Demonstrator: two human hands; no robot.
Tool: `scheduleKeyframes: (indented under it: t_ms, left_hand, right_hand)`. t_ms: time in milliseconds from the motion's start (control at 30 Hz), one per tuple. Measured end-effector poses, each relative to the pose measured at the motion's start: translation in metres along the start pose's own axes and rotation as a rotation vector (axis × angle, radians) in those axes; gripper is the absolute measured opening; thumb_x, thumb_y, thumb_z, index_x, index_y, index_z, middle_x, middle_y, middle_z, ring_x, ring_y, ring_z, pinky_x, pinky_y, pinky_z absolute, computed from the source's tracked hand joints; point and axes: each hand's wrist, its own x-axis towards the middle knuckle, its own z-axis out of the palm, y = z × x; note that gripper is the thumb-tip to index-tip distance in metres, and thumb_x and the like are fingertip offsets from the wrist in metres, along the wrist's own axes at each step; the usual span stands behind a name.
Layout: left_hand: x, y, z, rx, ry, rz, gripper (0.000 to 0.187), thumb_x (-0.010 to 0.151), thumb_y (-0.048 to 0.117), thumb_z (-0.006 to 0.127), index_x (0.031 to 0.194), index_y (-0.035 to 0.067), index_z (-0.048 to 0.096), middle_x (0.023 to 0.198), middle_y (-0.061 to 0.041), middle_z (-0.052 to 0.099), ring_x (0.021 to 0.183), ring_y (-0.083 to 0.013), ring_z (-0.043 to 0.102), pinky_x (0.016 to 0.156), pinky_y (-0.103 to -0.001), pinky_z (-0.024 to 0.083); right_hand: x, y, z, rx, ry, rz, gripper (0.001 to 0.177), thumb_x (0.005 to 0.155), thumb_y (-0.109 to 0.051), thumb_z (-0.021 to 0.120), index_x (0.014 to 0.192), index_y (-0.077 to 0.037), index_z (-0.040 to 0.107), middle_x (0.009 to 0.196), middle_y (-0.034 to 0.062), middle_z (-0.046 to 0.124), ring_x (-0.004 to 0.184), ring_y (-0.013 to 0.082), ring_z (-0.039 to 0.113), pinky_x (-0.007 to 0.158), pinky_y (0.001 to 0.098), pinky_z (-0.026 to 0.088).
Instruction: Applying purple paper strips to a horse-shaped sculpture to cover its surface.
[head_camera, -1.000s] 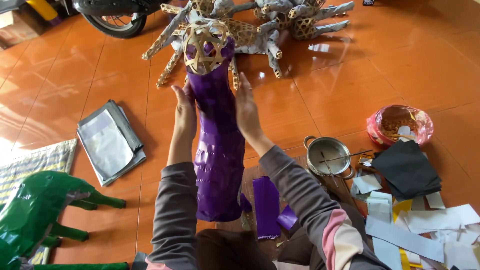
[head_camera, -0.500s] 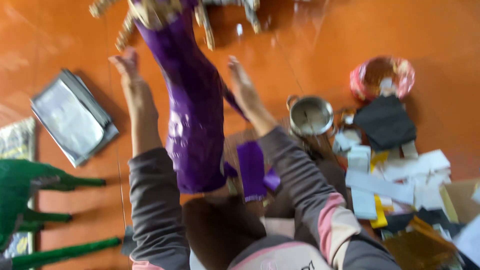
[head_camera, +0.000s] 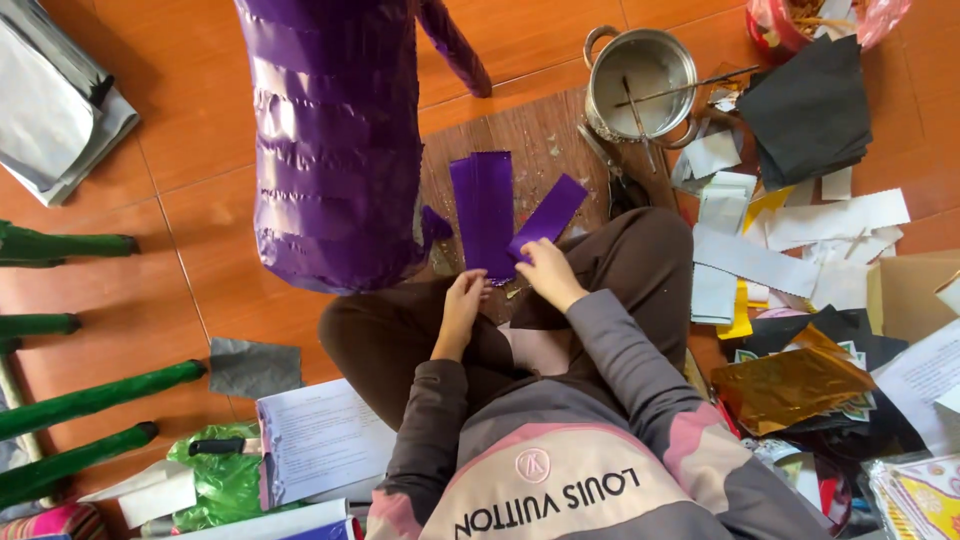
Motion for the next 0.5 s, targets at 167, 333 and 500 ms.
scheduleKeyframes:
  t_ms: [167,333,500]
  left_hand:
    - [0.033,-0.012,-0.009,-0.038,-0.038,-0.016,0.022,0.100,0.016,0.052,0.115,0.004,0.064,0.095,-0.012,0.069,0.081,-0.0167,0.068,0.074,-0.027,0.057]
    - [0.059,-0.043,-0.009,0.105,0.048,0.083,0.021,0.095,0.011,0.060,0.113,0.003,0.066,0.098,-0.016,0.067,0.086,-0.0218,0.067,0.074,-0.031,0.056]
    - [0.065,-0.038,0.007,0.693,0.437,0.250,0.038,0.079,0.026,0.078,0.110,0.011,0.061,0.098,-0.010,0.059,0.091,-0.0297,0.066,0.077,-0.039,0.057]
  right_hand:
    - [0.013,-0.027,-0.005,-0.558,0.054,-0.136,0.046,0.072,-0.025,0.079,0.111,-0.013,0.055,0.098,0.0072,0.053,0.092,0.0288,0.056,0.071,0.0438,0.046]
    - [0.041,-0.018,-0.039,-0.408,0.077,-0.066,0.012,0.086,-0.009,0.060,0.097,-0.012,0.065,0.084,0.0046,0.062,0.079,0.0267,0.065,0.066,0.0382,0.051]
    - [0.061,0.001,-0.109,0.366,0.599,0.201,0.014,0.084,-0.018,0.065,0.096,-0.009,0.064,0.080,0.0151,0.065,0.079,0.0323,0.066,0.067,0.0433,0.051]
